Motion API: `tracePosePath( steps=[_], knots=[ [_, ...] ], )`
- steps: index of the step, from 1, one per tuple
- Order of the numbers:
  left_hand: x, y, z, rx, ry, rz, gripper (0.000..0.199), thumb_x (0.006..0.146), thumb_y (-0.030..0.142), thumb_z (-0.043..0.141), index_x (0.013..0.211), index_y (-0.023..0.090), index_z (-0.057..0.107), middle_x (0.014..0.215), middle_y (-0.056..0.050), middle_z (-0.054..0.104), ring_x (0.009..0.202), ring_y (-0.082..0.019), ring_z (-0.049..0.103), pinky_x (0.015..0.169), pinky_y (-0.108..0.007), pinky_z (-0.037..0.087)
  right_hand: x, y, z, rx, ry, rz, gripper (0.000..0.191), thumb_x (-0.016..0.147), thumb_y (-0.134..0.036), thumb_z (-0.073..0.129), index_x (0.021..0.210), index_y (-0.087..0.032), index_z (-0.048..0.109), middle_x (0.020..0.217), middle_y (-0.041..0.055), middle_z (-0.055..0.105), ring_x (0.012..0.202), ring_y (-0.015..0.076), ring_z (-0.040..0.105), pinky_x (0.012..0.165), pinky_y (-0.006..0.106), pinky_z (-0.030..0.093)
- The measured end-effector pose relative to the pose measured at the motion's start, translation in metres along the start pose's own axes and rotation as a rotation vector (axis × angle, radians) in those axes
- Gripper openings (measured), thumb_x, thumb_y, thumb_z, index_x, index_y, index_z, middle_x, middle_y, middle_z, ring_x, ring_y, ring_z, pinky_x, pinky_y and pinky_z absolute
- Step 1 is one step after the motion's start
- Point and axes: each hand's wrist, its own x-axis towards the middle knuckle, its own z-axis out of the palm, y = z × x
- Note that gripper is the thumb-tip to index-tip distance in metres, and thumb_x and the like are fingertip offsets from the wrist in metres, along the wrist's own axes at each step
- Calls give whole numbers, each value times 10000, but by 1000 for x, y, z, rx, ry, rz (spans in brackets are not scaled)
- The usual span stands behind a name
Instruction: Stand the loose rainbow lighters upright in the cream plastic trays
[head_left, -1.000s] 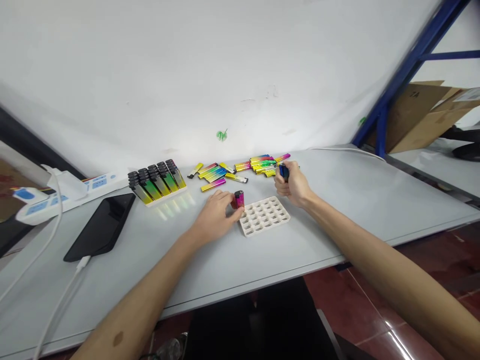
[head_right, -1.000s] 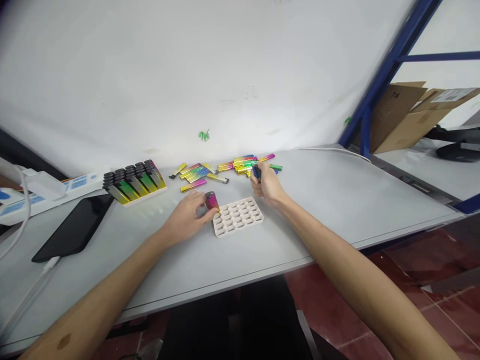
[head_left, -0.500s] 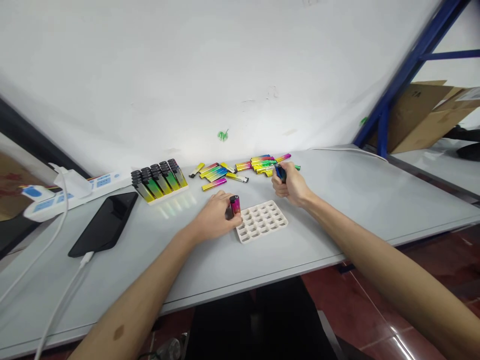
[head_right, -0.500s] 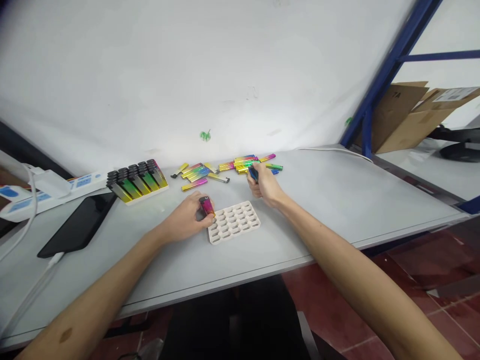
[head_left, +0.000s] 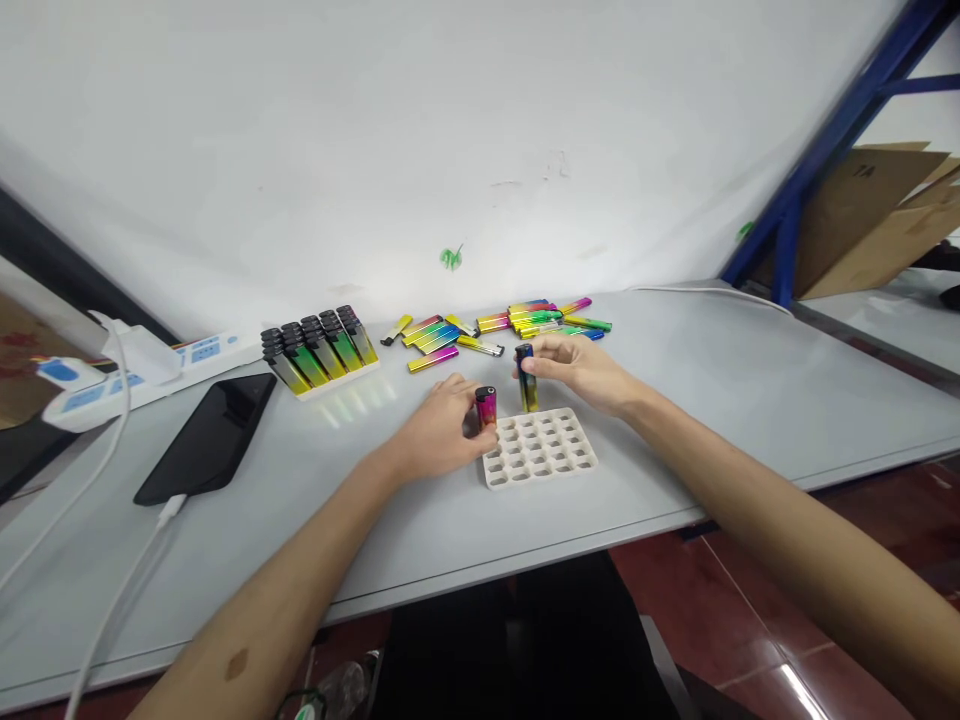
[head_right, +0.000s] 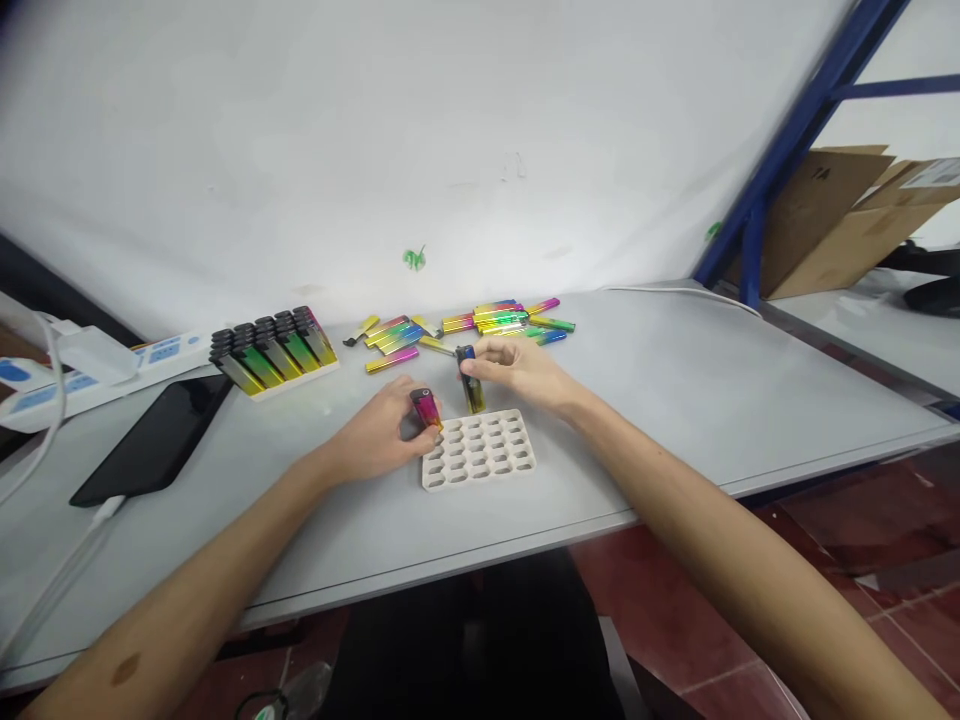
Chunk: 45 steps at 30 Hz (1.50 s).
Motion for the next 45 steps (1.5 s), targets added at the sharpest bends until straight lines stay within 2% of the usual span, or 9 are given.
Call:
tracePosePath(
  steps=[8,16,26,28,30,32,34,38,45],
  knots=[
    [0,-1,4,-12,15,12,178,851,356,563,766,220,487,788,-17,543,845,-228,504,800,-396,426,-3,-4,12,79,-119,57,259,774,-370,767,888,-185,628,820,20,703,777,154,648,744,329,520],
    [4,6,6,-126,63,-64,203,848,392,615,771,223,533,790,0,576,848,-214,544,749,-345,432,-7,-12,12,-262,-55,-157,208,787,-336,759,882,-177,663,871,27,667,746,141,593,714,315,475],
    [4,6,8,-175,59,-154,261,815,439,649,747,215,534,783,0,569,794,-200,584,707,-332,452,-7,-11,7,-338,-131,-144,221,822,-429,710,855,-212,682,868,29,694,799,175,614,743,323,466],
    [4,5,9,-191,60,-171,253,811,454,653,793,215,569,820,-10,602,812,-207,599,709,-336,463,-3,-6,-4,-417,-35,-139,270,892,-476,611,880,-222,702,948,47,707,893,202,625,787,337,457],
    [4,4,9,-210,55,-188,260,806,464,662,848,216,596,833,-18,631,831,-217,614,711,-337,473,2,5,-23,-609,205,-106,341,962,-468,484,942,-222,720,1029,76,697,990,239,607,858,372,436],
    [3,4,9,-209,52,-193,274,800,472,666,869,213,605,822,-25,647,837,-224,625,710,-339,479,4,19,-45,-887,448,-12,293,944,-372,506,1034,-198,724,1083,123,670,1064,289,561,955,430,387],
    [3,4,8,-195,52,-194,281,795,474,663,877,211,609,831,-32,655,825,-225,630,704,-340,483,4,33,-64,-1092,531,128,320,879,-258,547,1141,-172,710,1161,173,619,1145,336,501,1003,468,347],
    [2,3,3,-168,47,-239,294,776,466,668,897,205,613,871,-43,660,781,-215,631,685,-337,485,3,51,-80,-1213,508,308,398,806,-243,570,1176,-158,690,1174,197,587,1145,363,473,948,466,379],
    [0,-5,-3,-147,33,-316,366,738,538,683,856,206,584,843,-41,652,718,-213,616,617,-335,464,5,41,-66,-1134,295,186,291,783,-194,552,1034,-183,698,951,95,698,1052,292,562,990,434,357]
  ],
)
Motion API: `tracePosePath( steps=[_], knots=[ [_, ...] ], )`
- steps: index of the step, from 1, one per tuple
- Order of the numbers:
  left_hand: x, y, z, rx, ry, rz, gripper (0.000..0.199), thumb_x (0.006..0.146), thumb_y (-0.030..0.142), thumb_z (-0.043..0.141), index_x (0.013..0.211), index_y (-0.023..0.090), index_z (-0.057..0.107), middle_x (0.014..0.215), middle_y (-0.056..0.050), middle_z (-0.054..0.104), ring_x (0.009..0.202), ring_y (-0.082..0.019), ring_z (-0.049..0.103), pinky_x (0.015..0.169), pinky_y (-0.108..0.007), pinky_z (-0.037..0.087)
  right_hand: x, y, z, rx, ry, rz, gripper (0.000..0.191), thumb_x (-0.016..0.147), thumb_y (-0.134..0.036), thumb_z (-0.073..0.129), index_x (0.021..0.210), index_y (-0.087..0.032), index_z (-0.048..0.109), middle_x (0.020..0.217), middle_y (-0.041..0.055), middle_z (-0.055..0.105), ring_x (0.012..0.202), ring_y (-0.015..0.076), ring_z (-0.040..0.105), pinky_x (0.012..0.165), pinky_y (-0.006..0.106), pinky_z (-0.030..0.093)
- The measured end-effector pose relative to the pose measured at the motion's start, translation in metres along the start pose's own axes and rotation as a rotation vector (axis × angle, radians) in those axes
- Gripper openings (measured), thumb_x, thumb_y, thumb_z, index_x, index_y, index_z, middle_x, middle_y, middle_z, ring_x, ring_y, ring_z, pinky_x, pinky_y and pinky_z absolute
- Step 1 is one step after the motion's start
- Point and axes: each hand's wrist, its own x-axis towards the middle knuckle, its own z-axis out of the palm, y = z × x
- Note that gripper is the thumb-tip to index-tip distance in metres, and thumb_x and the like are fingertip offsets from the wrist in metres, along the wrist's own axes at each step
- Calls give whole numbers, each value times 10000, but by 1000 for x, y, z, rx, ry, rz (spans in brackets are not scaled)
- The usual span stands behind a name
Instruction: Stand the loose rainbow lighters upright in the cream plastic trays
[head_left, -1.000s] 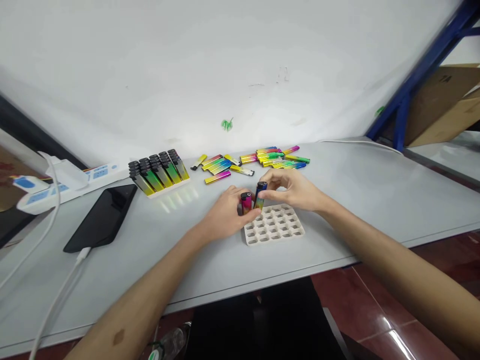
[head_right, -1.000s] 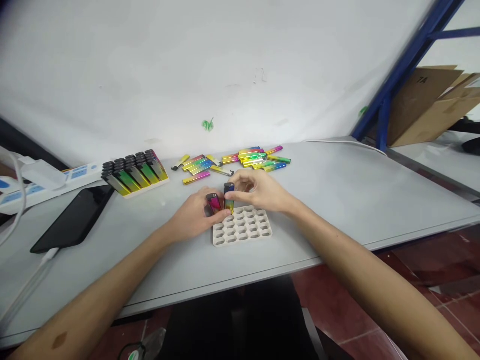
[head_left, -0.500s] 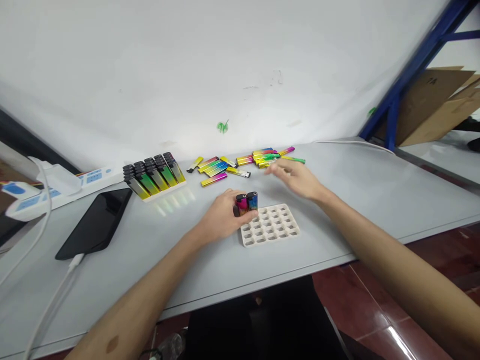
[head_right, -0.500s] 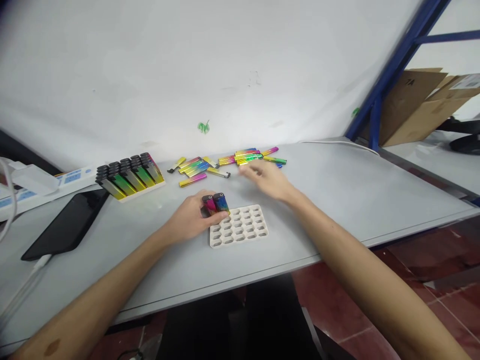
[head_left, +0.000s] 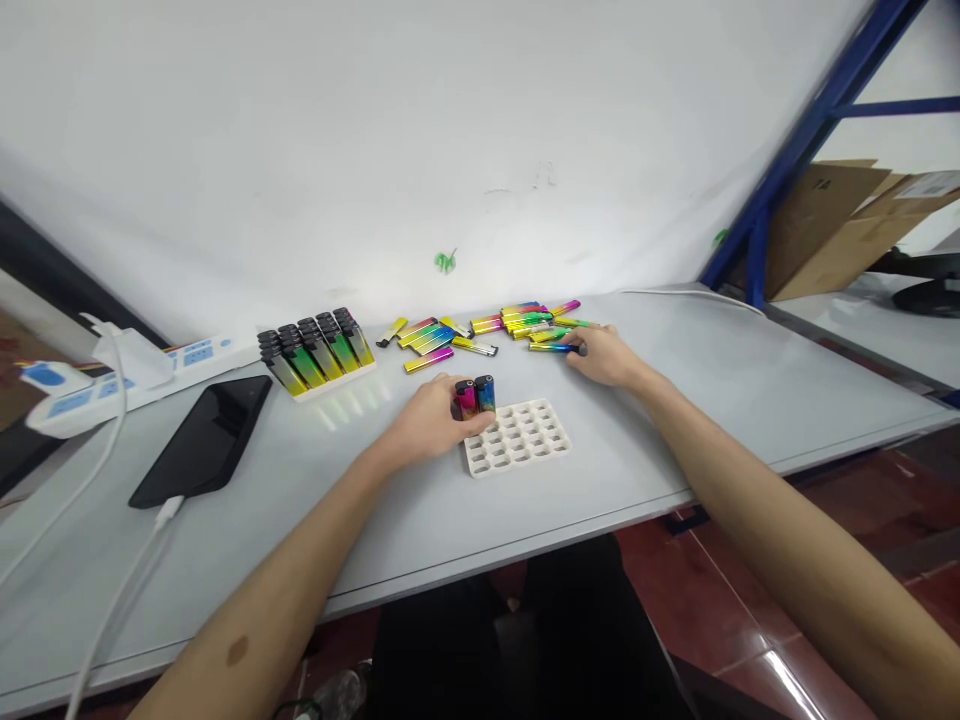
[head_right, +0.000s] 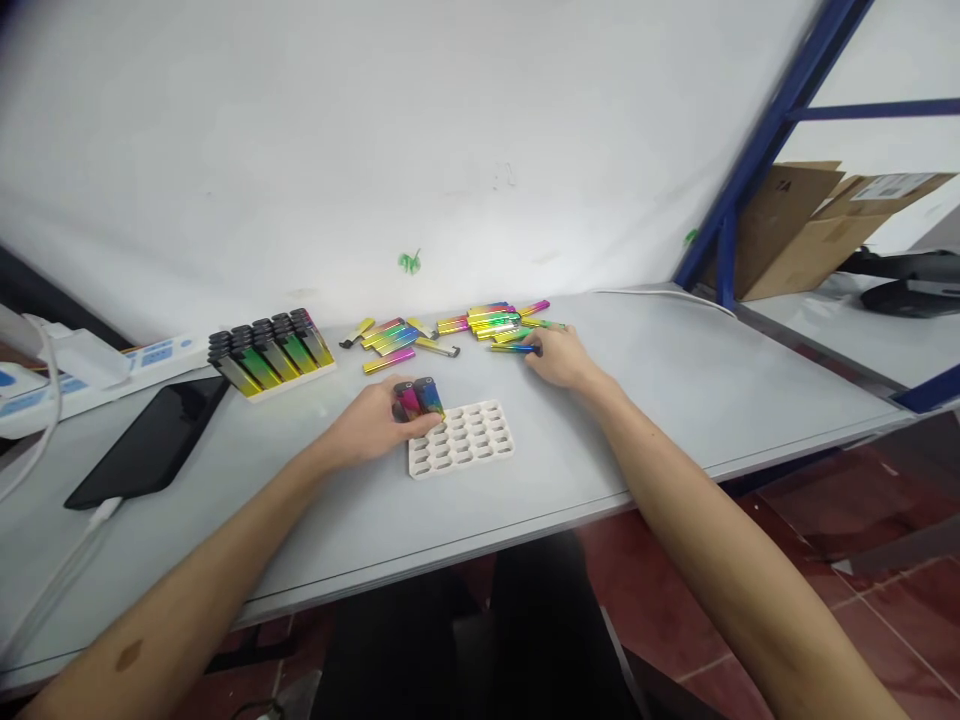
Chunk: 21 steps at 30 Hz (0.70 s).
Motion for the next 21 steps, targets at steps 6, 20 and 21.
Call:
tracePosePath(
  steps=[6,20,21],
  knots=[
    [-1,0,0,20,2,20,377,729,543,700,745,221,504,761,-21,621,670,-203,596,577,-330,444,-4,-17,-7,440,52,77,227,817,-420,628,819,-193,641,910,60,693,888,234,608,837,370,443],
    [0,-3,2,13,-7,35,440,732,618,686,743,220,497,763,-17,586,686,-201,581,585,-325,440,-17,-51,-8,1278,-237,173,380,857,-582,573,804,-216,489,602,-66,383,419,60,218,405,229,141],
    [0,-3,2,16,-1,40,437,734,616,684,750,217,506,774,-20,586,690,-200,580,591,-326,444,-17,-51,-8,1275,-246,175,412,859,-614,554,794,-209,507,597,-63,370,420,62,206,404,236,140]
  ],
)
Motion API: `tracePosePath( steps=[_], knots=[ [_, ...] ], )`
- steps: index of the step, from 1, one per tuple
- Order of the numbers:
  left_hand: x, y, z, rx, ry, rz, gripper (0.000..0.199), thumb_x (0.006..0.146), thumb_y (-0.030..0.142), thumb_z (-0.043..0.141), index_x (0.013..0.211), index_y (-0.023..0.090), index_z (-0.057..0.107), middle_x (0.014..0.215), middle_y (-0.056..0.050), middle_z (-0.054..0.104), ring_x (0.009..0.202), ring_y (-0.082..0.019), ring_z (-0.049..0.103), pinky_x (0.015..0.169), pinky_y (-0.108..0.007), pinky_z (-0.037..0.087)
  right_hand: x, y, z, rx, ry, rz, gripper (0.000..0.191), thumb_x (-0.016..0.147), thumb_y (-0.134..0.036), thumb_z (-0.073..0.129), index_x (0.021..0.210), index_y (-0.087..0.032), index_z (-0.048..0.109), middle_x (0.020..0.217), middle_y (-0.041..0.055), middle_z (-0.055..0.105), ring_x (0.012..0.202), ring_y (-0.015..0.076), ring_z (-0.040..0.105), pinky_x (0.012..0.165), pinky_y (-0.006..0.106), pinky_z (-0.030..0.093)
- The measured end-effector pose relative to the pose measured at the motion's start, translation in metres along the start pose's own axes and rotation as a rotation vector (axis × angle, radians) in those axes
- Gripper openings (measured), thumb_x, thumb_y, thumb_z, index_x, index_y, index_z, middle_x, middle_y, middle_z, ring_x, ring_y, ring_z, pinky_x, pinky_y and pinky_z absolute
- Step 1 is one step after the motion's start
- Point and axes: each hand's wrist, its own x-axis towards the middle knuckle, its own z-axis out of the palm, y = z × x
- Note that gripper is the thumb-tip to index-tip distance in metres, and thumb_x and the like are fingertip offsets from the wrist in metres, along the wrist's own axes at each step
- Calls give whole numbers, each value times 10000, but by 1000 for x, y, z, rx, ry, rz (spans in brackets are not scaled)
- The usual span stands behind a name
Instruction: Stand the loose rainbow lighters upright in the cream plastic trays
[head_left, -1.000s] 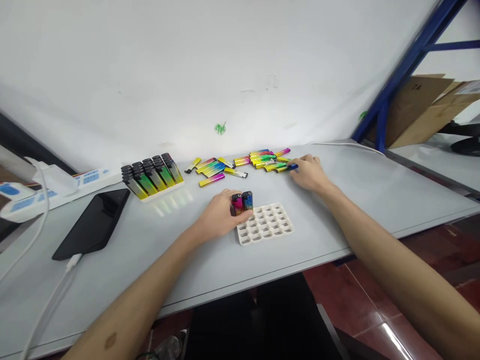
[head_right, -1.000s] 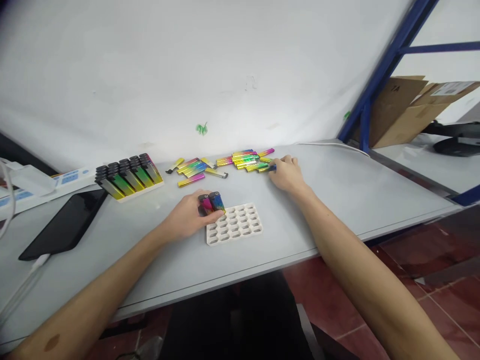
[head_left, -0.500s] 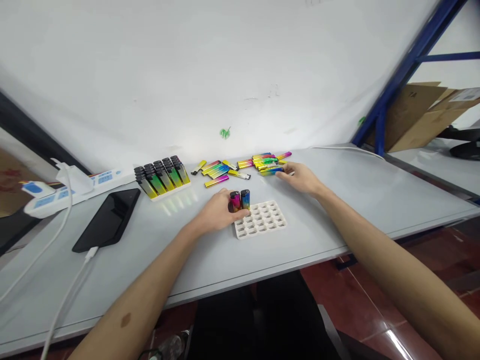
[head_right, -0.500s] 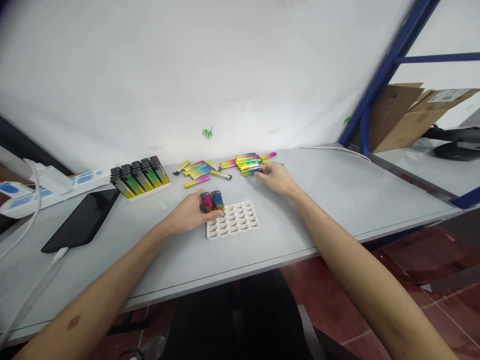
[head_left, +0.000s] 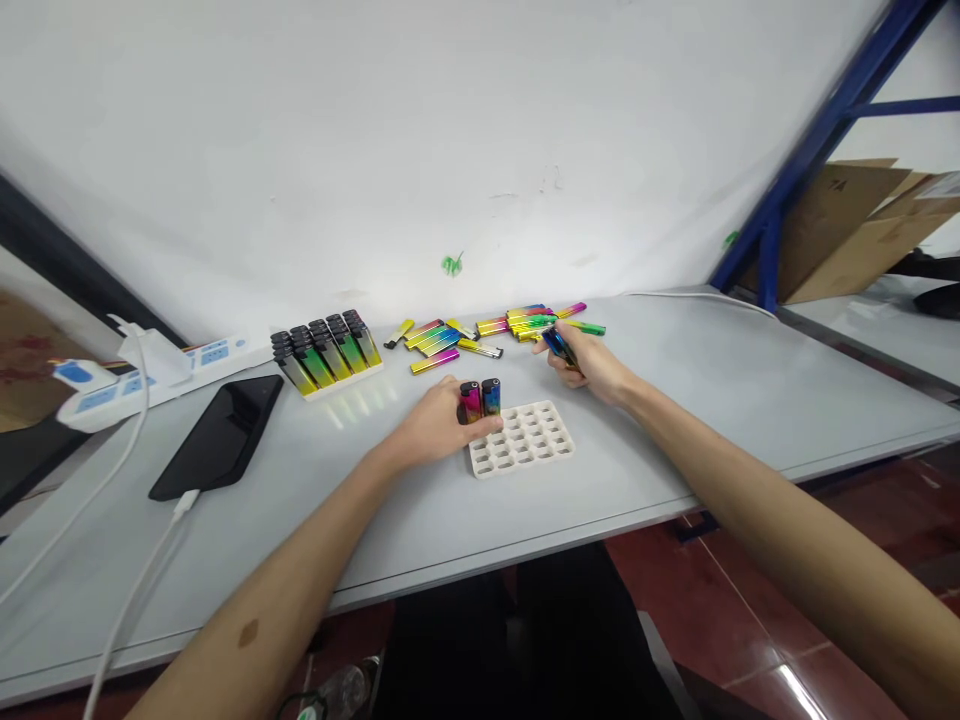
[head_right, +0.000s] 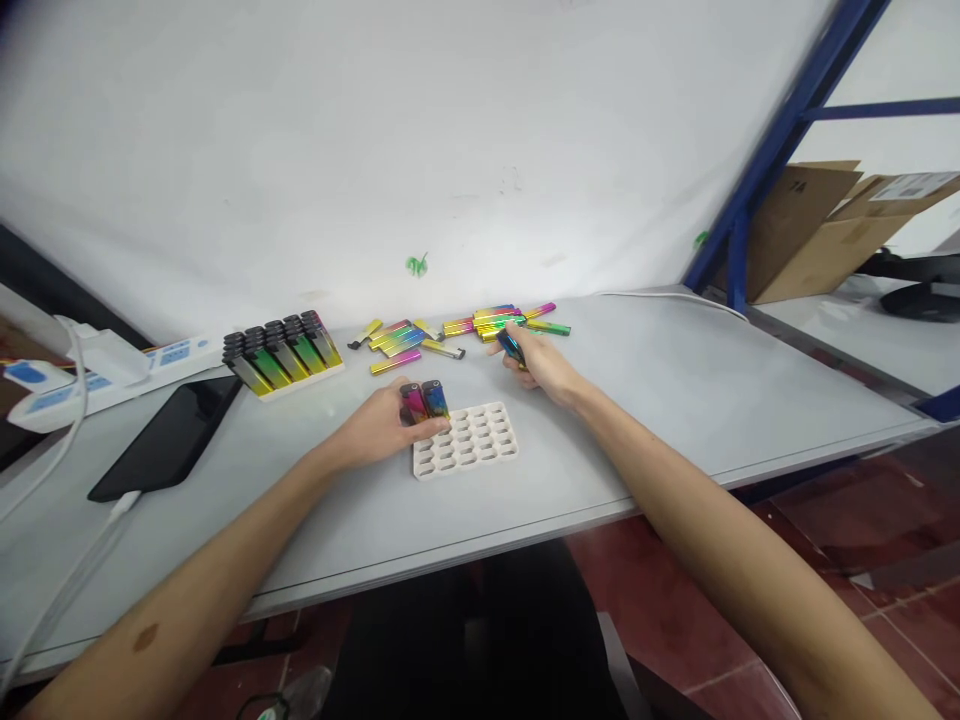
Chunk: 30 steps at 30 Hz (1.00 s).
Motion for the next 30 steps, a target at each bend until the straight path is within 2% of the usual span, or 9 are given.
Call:
tracePosePath(
  steps=[3,6,9,12,18,25,30],
  knots=[
    [0,-1,0,22,5,9,429,751,614,666,765,208,527,810,-27,580,703,-196,577,616,-330,455,0,0,0,-17,2,3,468,859,-661,523,757,-204,521,574,-61,341,416,66,179,407,245,123],
    [1,-1,1,53,2,19,431,770,623,642,754,206,536,833,-32,567,701,-191,568,630,-336,458,0,-1,0,-7,4,28,494,873,-665,487,681,-211,467,541,-64,300,413,69,146,409,243,96],
    [1,-2,1,73,-7,37,437,791,628,615,729,205,528,846,-32,550,700,-185,566,644,-339,461,0,-3,0,31,-6,69,489,897,-624,437,629,-216,418,514,-63,279,412,72,126,403,241,92],
    [1,-3,1,76,-14,28,452,790,648,608,747,206,521,860,-32,545,713,-189,570,648,-340,460,0,-4,0,49,-26,48,461,915,-554,397,601,-217,403,492,-57,279,410,77,128,400,239,105],
    [1,-2,1,69,-5,-6,463,761,655,636,763,215,493,840,-29,554,701,-197,570,625,-343,448,-2,-4,5,47,-40,22,448,931,-493,374,583,-211,399,487,-50,282,410,77,142,402,235,118],
    [1,-1,1,64,-11,31,440,780,633,627,734,211,508,833,-30,549,702,-194,566,643,-343,449,-2,-1,6,41,-33,20,500,909,-611,428,613,-208,417,512,-55,290,424,72,148,411,231,115],
    [2,-3,2,88,-18,2,442,777,626,631,752,210,481,848,-32,536,694,-187,554,623,-337,439,-1,-1,4,31,-44,28,456,936,-507,355,590,-212,386,501,-52,278,425,81,144,406,237,129]
  ],
)
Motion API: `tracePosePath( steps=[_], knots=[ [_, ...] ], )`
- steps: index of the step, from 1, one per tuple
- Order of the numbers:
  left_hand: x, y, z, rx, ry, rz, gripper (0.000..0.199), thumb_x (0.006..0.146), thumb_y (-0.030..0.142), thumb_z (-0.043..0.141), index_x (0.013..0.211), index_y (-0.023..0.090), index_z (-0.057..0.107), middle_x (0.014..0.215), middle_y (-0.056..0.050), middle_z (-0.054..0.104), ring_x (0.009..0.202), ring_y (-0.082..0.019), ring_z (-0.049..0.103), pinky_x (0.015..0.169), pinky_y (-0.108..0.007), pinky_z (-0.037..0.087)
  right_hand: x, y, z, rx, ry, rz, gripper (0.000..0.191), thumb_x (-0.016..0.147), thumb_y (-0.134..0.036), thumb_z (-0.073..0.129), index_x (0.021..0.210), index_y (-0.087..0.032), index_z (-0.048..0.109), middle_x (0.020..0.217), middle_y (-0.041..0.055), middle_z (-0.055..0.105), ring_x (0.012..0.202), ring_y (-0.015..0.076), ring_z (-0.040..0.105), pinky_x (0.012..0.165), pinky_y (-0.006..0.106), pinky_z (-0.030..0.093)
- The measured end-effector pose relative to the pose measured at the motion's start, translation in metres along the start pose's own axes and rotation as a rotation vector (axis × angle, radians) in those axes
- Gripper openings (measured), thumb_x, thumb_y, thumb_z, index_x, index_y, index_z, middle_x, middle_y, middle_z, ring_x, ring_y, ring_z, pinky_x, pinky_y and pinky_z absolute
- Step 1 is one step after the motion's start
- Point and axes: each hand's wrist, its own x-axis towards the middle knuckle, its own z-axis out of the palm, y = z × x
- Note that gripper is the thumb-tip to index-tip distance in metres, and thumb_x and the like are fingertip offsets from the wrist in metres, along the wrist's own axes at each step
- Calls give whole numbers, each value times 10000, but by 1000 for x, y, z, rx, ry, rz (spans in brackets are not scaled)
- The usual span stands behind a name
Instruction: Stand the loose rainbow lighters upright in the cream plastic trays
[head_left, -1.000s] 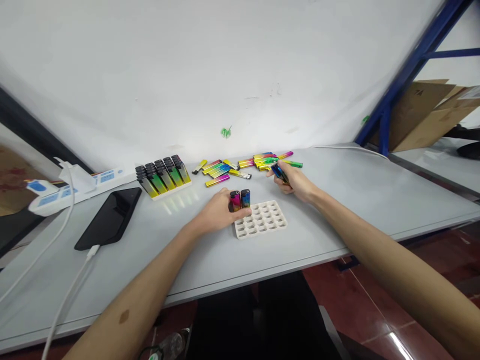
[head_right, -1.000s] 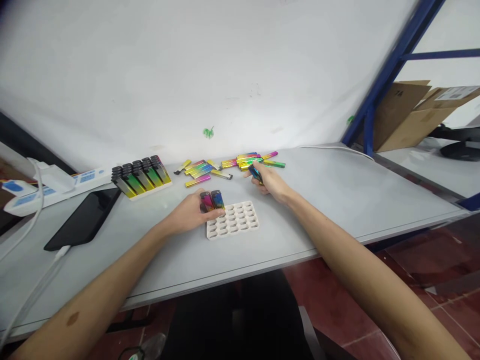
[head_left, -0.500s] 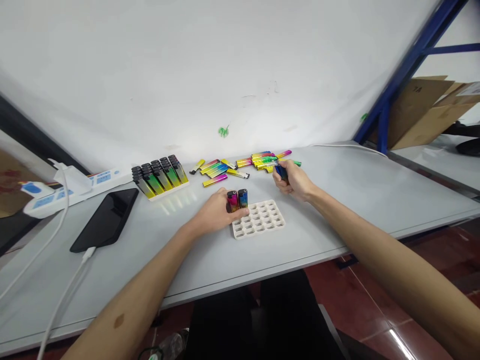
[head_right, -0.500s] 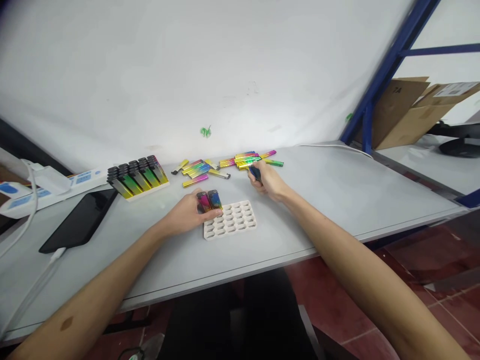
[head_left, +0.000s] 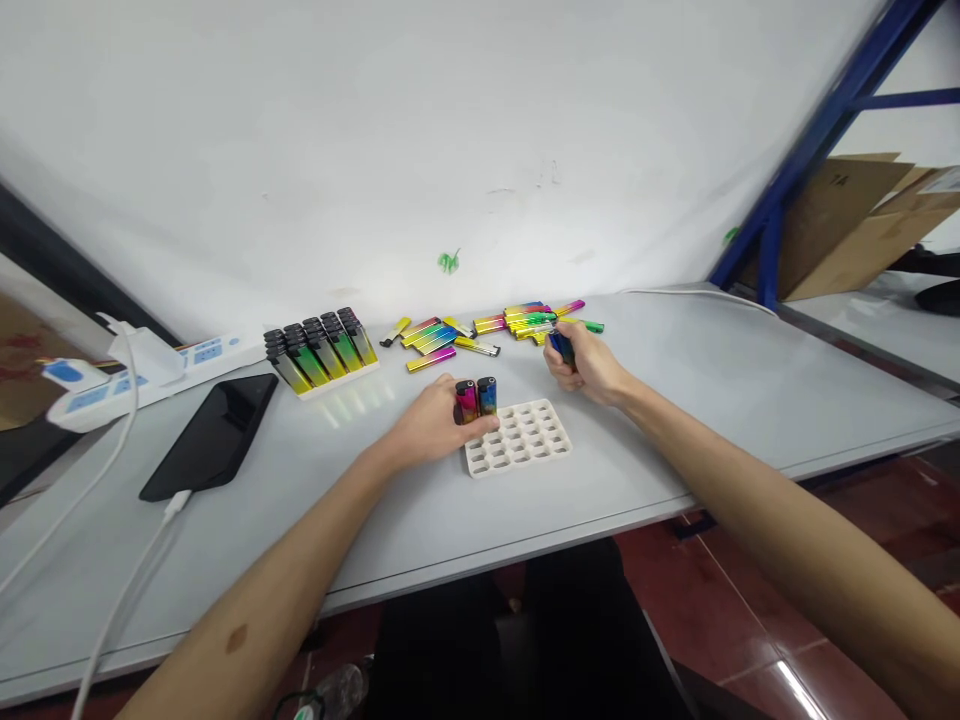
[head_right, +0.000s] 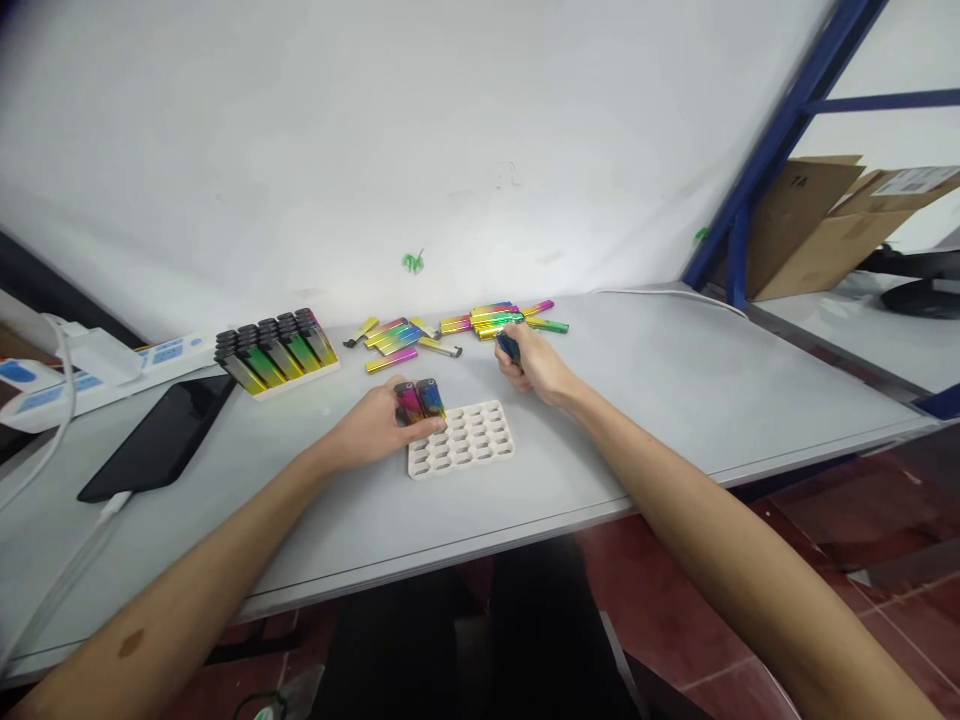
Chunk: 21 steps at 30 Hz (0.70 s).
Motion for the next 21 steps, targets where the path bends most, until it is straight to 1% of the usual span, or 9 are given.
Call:
tracePosePath(
  steps=[3,5,8,11,13,15,17,19,21],
  knots=[
    [-1,0,0,-7,7,5,457,765,640,637,740,212,480,844,-31,539,690,-185,552,618,-334,434,0,1,1,-10,5,-12,445,937,-483,339,584,-215,378,498,-48,284,420,85,152,405,243,140],
    [-1,1,0,-23,9,12,451,765,639,640,745,213,494,835,-26,548,694,-187,559,624,-331,435,0,1,2,-27,10,-29,457,938,-509,352,592,-214,396,505,-45,302,416,84,169,408,247,149],
    [-1,1,0,-26,10,17,438,769,625,647,745,212,502,828,-22,552,696,-187,566,631,-329,440,0,3,4,-53,2,-92,462,933,-556,382,655,-201,487,545,-37,364,416,84,235,416,253,191],
    [0,0,0,-27,13,24,414,772,591,659,738,208,508,831,-22,547,697,-183,569,629,-324,444,1,5,5,-17,-15,-139,369,912,-508,451,803,-190,605,682,-8,499,496,104,437,503,268,367],
    [0,-1,1,-34,11,29,400,773,576,664,741,206,517,829,-20,545,697,-181,571,625,-320,444,1,5,7,-4,-18,-153,255,870,-431,553,878,-194,647,809,10,582,642,132,568,681,299,466],
    [0,-1,1,-41,9,31,394,776,571,664,748,205,523,827,-19,546,699,-181,571,623,-318,444,-1,4,8,-57,-39,-172,204,841,-387,630,896,-196,675,899,29,638,819,168,625,849,337,461],
    [0,-1,1,-48,8,34,389,780,568,664,757,205,524,821,-16,547,704,-181,570,623,-316,445,-4,2,10,-121,-69,-188,242,851,-422,644,892,-189,697,952,54,667,940,200,617,907,363,433],
    [0,-1,1,-50,12,39,388,781,565,664,757,205,522,816,-13,543,706,-179,566,619,-312,445,-8,-1,12,-122,-102,-180,310,874,-473,621,951,-186,708,951,65,670,961,211,603,894,371,429],
    [0,-1,1,-54,12,36,389,778,564,668,756,204,524,813,-11,541,707,-176,562,613,-309,445,-10,-2,15,-81,-131,-151,352,887,-482,607,1066,-192,697,864,43,642,858,192,598,839,359,437]
  ],
)
